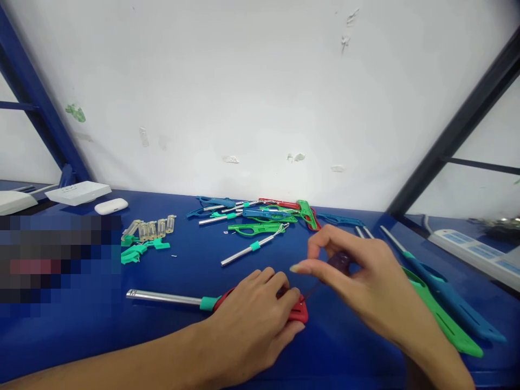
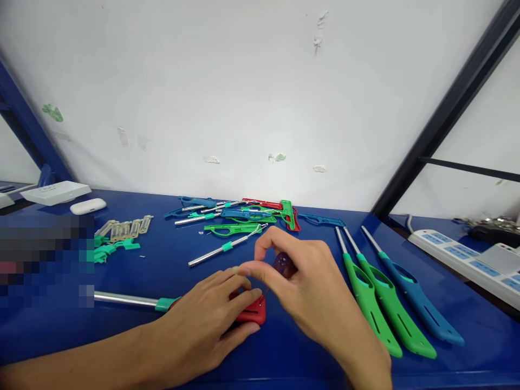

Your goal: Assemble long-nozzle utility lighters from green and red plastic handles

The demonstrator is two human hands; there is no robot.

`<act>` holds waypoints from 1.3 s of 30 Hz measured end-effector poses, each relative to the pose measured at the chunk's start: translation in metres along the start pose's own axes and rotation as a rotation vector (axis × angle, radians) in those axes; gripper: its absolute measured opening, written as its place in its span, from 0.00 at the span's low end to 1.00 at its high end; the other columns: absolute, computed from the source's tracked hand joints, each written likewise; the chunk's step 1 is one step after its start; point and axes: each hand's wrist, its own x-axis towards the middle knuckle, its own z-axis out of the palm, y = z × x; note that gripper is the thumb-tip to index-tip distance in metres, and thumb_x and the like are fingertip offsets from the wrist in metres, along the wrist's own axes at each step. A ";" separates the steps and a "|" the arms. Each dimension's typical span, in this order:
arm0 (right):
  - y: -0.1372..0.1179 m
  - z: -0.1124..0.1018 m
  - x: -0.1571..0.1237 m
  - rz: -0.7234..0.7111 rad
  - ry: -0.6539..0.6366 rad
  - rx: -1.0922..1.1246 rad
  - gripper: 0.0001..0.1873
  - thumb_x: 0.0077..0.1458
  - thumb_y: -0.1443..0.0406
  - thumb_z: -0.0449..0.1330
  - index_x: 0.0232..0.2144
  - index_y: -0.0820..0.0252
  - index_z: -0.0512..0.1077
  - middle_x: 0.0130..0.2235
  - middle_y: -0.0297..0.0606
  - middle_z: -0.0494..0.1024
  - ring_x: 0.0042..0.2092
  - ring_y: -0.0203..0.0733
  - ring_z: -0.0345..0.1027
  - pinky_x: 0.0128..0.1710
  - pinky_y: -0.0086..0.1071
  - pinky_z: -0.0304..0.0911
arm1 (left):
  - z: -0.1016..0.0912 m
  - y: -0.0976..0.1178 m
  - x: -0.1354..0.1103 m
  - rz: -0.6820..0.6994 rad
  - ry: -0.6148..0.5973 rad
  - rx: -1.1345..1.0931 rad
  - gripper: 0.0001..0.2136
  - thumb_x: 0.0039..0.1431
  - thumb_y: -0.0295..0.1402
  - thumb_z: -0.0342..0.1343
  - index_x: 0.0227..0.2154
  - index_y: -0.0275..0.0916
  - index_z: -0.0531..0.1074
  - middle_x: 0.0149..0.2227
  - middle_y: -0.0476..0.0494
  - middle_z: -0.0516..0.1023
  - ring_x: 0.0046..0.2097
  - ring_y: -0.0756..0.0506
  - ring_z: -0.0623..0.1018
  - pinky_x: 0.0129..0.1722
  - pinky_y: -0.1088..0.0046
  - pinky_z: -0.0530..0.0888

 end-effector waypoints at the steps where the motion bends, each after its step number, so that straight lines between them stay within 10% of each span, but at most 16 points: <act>1: 0.001 0.000 0.000 -0.019 -0.003 -0.003 0.16 0.62 0.52 0.65 0.29 0.53 0.69 0.21 0.23 0.63 0.21 0.32 0.54 0.21 0.29 0.51 | 0.001 0.000 0.000 0.003 0.006 0.003 0.12 0.72 0.40 0.53 0.50 0.39 0.73 0.47 0.40 0.78 0.48 0.35 0.77 0.48 0.52 0.77; 11: -0.002 -0.010 -0.008 -0.097 -0.149 0.169 0.27 0.74 0.48 0.44 0.33 0.53 0.74 0.27 0.29 0.73 0.28 0.34 0.66 0.30 0.28 0.59 | -0.001 0.001 0.002 -0.008 -0.017 -0.017 0.12 0.72 0.40 0.54 0.51 0.40 0.73 0.48 0.41 0.78 0.47 0.37 0.76 0.49 0.53 0.77; 21: 0.006 -0.017 -0.009 -0.135 -0.099 0.221 0.15 0.72 0.56 0.54 0.40 0.45 0.80 0.45 0.30 0.80 0.43 0.38 0.73 0.37 0.27 0.66 | -0.001 0.001 0.001 -0.008 -0.028 -0.013 0.12 0.72 0.40 0.54 0.50 0.40 0.73 0.48 0.41 0.77 0.47 0.37 0.76 0.50 0.53 0.76; 34: 0.009 -0.020 -0.015 -0.116 -0.126 0.242 0.11 0.71 0.58 0.56 0.43 0.36 0.79 0.42 0.24 0.81 0.35 0.33 0.72 0.35 0.24 0.66 | 0.000 0.001 0.000 0.000 -0.023 -0.006 0.12 0.73 0.40 0.53 0.51 0.39 0.73 0.49 0.39 0.77 0.49 0.36 0.76 0.52 0.52 0.76; 39: 0.012 -0.019 -0.006 -0.183 -0.013 0.252 0.10 0.70 0.59 0.59 0.40 0.37 0.81 0.45 0.27 0.81 0.51 0.37 0.73 0.42 0.25 0.67 | 0.002 0.001 -0.001 0.001 -0.028 -0.015 0.13 0.73 0.40 0.53 0.52 0.39 0.73 0.48 0.40 0.77 0.48 0.36 0.76 0.51 0.51 0.77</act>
